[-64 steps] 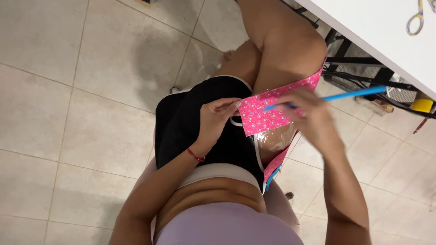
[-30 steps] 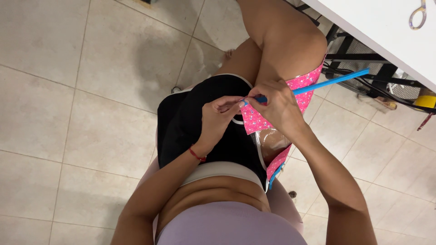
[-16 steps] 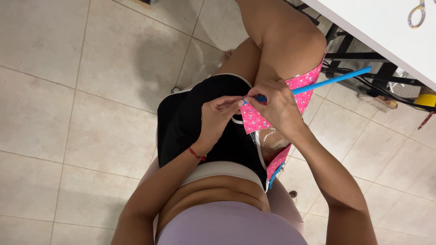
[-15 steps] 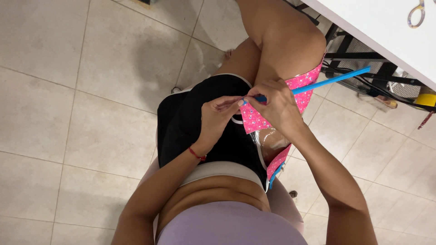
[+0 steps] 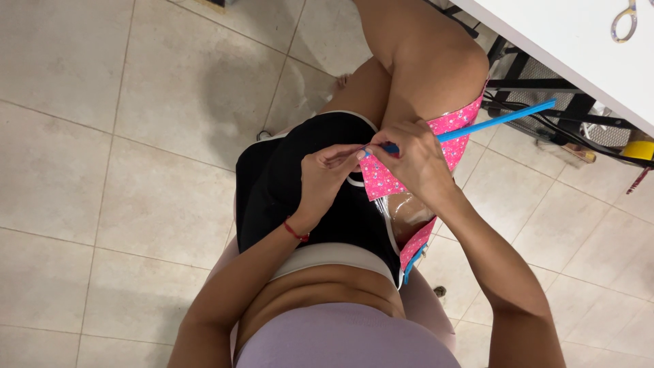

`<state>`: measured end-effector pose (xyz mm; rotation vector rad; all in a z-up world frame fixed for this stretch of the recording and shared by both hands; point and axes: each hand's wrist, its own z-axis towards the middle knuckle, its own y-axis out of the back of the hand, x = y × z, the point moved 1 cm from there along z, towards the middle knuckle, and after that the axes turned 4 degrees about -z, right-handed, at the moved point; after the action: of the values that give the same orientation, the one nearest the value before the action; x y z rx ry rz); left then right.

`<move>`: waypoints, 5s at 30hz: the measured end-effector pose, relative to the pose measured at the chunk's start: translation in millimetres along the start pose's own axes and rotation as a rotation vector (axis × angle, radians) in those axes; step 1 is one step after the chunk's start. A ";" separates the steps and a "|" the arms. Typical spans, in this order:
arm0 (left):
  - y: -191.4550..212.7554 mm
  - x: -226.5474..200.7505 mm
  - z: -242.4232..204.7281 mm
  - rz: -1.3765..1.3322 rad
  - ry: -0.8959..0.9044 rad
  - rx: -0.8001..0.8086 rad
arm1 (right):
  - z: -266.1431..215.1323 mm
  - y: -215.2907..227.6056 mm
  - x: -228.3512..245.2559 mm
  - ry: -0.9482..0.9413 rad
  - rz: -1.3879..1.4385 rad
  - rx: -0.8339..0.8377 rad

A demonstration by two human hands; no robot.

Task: The person sits on a chair and pins a blue zipper onto a pink floral fabric item resting on their lap. They repeatedly pick up pins from a heart-shaped container on the table and secure the zipper to the fabric edges.

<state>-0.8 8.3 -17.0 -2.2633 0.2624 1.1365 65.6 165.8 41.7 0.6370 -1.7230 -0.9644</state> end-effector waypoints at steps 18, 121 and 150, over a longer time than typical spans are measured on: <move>1.9 -11.9 -5.6 0.122 -0.090 0.007 | 6.6 12.4 3.0 0.046 0.063 0.028; -59.6 -83.0 -36.0 1.034 -0.610 0.021 | -56.0 -67.0 28.0 -0.671 0.424 -0.235; 22.6 17.3 -10.5 -0.439 0.417 0.179 | -54.7 -10.6 36.8 -0.424 0.622 -0.300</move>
<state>7.4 -14.6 -35.1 -2.2268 0.0198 0.3985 104.0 114.5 60.6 -0.3175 -1.9120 -0.9107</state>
